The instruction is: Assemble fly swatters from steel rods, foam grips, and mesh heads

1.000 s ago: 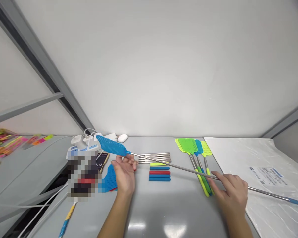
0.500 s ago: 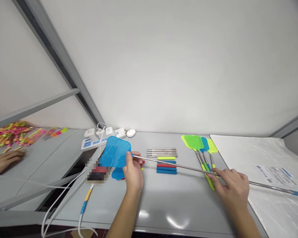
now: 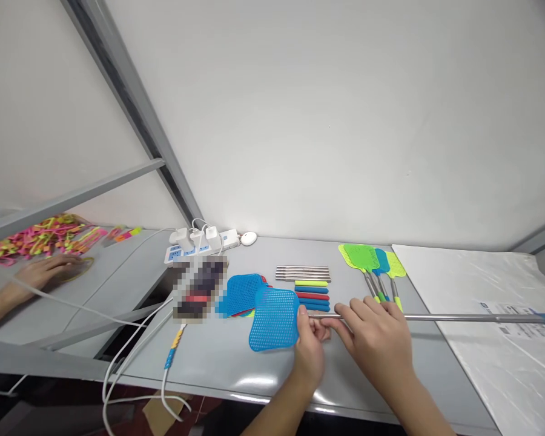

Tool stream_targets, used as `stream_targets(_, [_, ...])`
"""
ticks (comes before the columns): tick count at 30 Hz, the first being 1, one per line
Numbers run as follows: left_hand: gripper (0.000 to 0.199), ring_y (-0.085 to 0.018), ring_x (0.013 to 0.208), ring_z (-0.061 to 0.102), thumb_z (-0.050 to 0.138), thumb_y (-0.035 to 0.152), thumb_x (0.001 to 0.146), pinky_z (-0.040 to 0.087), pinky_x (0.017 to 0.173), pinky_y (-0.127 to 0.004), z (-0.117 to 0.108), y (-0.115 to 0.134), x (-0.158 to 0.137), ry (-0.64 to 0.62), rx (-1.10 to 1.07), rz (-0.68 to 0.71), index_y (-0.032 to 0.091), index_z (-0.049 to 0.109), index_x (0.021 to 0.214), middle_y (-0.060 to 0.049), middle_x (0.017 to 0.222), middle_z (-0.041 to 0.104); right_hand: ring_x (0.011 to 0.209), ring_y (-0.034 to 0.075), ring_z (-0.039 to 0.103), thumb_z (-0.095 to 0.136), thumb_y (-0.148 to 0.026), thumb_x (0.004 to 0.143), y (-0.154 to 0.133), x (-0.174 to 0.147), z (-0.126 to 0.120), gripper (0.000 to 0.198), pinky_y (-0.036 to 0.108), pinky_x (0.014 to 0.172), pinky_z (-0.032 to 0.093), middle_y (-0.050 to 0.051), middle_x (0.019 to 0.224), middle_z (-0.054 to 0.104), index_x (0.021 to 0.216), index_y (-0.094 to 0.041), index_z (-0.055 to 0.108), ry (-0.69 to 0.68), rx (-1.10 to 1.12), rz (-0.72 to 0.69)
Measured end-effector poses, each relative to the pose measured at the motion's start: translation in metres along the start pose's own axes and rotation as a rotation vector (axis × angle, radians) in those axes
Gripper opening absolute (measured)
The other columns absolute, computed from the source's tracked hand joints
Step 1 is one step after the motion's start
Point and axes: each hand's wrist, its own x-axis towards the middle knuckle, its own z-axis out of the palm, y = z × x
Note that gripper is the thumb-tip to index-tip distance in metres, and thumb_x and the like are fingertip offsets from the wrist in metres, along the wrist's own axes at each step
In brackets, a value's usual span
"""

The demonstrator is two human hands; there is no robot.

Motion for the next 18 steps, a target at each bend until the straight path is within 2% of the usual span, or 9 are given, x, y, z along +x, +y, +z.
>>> stream_targets(3, [0.065,-0.012,0.047,0.029,0.048,0.070,0.083,0.029,0.051,-0.030,-0.006,-0.001,-0.002,-0.015,0.035,-0.020,0.023,0.028,0.044,0.003,0.046,0.027,0.063,0.016,0.049,0.051,-0.037,0.097,-0.005,0.004,0.009,0.024,0.034,0.066,0.026,0.001,0.062,0.059,0.086,-0.021,0.066,-0.037,0.071,-0.022])
stream_targets(6, [0.062,-0.011,0.049,0.029,0.054,0.065,0.082,0.029,0.053,-0.029,-0.022,0.010,0.007,0.030,0.026,0.030,0.022,0.029,0.045,0.004,0.048,0.028,0.067,0.017,0.053,0.045,-0.030,0.100,0.001,-0.007,0.019,0.023,0.033,0.066,0.029,0.002,0.071,0.062,0.097,-0.020,0.065,-0.111,0.190,-0.020])
stream_targets(9, [0.055,-0.011,0.050,0.031,0.055,0.057,0.085,0.032,0.054,-0.027,-0.040,0.026,0.020,0.158,-0.005,0.107,0.021,0.035,0.050,0.005,0.051,0.031,0.068,0.017,0.055,0.046,-0.031,0.099,0.015,-0.026,0.023,0.022,0.032,0.066,0.032,0.003,0.074,0.062,0.095,-0.020,0.065,-0.162,0.244,0.030])
stream_targets(13, [0.031,-0.010,0.055,0.043,0.059,0.046,0.085,0.035,0.054,-0.024,-0.057,0.044,0.035,0.379,-0.055,0.193,0.019,0.053,0.071,0.003,0.063,0.049,0.071,0.018,0.058,0.047,-0.036,0.099,0.039,-0.047,0.020,0.023,0.033,0.070,0.036,0.004,0.078,0.064,0.094,-0.021,0.064,-0.195,0.239,0.064])
stream_targets(15, [0.028,-0.010,0.056,0.046,0.059,0.045,0.085,0.036,0.052,-0.024,-0.061,0.052,0.040,0.446,-0.074,0.221,0.018,0.056,0.077,0.002,0.069,0.055,0.072,0.018,0.059,0.047,-0.036,0.098,0.051,-0.054,0.017,0.022,0.034,0.073,0.038,0.004,0.082,0.066,0.097,-0.022,0.064,-0.205,0.238,0.052])
stream_targets(18, [0.027,-0.010,0.054,0.045,0.057,0.043,0.084,0.036,0.051,-0.023,-0.064,0.063,0.046,0.507,-0.097,0.249,0.017,0.055,0.075,0.002,0.068,0.056,0.073,0.018,0.061,0.048,-0.040,0.097,0.070,-0.065,0.016,0.023,0.034,0.073,0.041,0.004,0.085,0.068,0.098,-0.023,0.065,-0.225,0.230,0.047])
